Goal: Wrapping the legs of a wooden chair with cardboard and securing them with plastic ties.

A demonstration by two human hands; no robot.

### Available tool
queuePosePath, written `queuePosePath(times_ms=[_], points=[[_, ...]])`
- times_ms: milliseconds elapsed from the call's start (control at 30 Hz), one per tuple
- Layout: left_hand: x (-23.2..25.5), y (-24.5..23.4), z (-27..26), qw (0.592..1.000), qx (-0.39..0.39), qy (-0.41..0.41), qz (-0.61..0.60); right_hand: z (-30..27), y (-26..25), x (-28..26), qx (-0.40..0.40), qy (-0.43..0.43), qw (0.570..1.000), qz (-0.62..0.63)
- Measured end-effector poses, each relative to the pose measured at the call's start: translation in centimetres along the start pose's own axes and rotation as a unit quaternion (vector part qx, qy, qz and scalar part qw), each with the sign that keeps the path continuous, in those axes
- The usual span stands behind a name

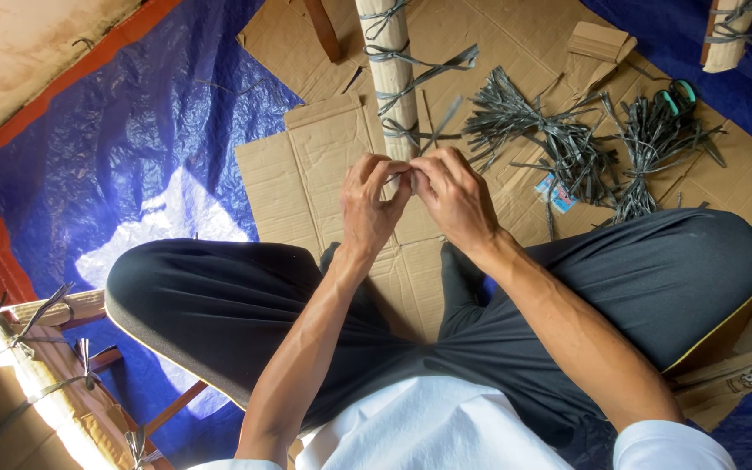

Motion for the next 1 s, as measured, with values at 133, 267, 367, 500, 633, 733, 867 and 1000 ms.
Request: queuePosePath(times_ms=[133, 267, 367, 500, 633, 733, 867, 1000], points=[[-0.3, 0.5, -0.8, 1.0, 0.013, 0.002, 0.007, 0.6, -0.3, 0.6, -0.022, 0.08, 0.995, 0.061], [-2.5, 1.2, -2.3, 0.995, 0.059, -0.062, -0.057, -0.2, 1.8, 3.7, -0.071, 0.225, 0.947, 0.218], [-2.2, 1.3, -2.8, 0.992, 0.072, -0.087, -0.063, -0.2, 2.5, 4.0, -0.084, 0.245, 0.933, 0.251], [-1.0, 1.4, -2.7, 0.996, 0.066, -0.066, -0.003, -0.1, 2.8, 3.8, -0.073, 0.229, 0.939, 0.244], [-2.5, 1.8, -3.0, 0.993, 0.063, -0.097, -0.023, -0.2, 2.7, 4.0, -0.061, 0.231, 0.939, 0.247], [-4.1, 2.3, -3.3, 0.984, 0.059, -0.137, -0.096, 0.0, 2.4, 3.5, -0.052, 0.216, 0.94, 0.259], [-4.0, 2.4, -3.5, 0.971, 0.068, -0.164, -0.161, -0.3, 2.5, 3.5, -0.043, 0.221, 0.935, 0.273], [-4.9, 3.1, -4.1, 0.958, 0.074, -0.192, -0.202, -0.3, 2.6, 3.6, -0.045, 0.226, 0.933, 0.275]])
Point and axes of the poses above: each hand's wrist, its own z-axis towards the middle knuckle, its own y-axis out of the palm, x = y × z, the point moved 8 cm from there along z, towards the middle knuckle, and after that the axes turned 4 degrees about -y, right-handed, at the moved point
